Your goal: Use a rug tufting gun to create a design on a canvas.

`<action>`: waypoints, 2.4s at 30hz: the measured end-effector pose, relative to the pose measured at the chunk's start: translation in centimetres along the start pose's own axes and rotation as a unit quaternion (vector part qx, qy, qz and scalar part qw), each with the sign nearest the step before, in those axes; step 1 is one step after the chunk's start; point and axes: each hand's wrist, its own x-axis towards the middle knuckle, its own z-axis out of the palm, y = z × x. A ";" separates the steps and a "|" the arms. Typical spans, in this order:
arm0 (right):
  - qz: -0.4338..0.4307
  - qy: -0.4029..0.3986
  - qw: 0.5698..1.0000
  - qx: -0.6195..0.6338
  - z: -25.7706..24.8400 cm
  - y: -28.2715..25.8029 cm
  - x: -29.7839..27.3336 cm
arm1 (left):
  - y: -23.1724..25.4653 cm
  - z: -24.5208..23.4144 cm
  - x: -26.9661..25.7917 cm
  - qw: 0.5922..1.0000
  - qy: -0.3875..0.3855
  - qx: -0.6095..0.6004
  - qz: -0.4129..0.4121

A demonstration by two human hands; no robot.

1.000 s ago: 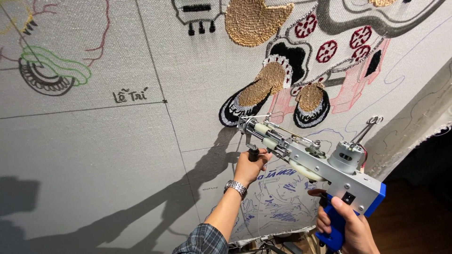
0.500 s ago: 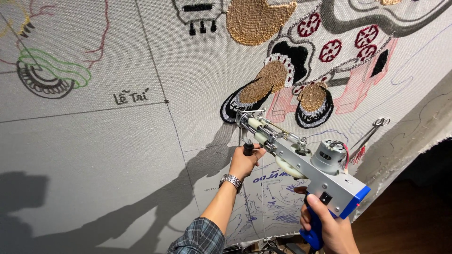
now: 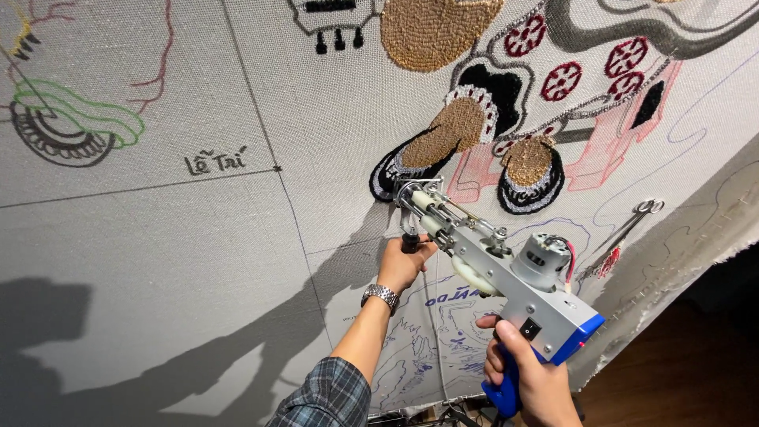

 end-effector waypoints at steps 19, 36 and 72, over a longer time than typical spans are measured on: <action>-0.016 -0.007 0.999 0.032 0.3 0.4 0.3 | 0.1 -0.4 0.6 0.994 0.039 0.090 0.055; 0.128 0.041 0.972 0.192 2.8 0.8 -0.7 | 5.5 -2.4 -3.1 0.972 0.070 0.223 0.009; 0.169 0.046 0.959 0.225 2.8 1.0 -0.5 | 6.3 -2.8 -3.5 0.947 0.092 0.307 0.035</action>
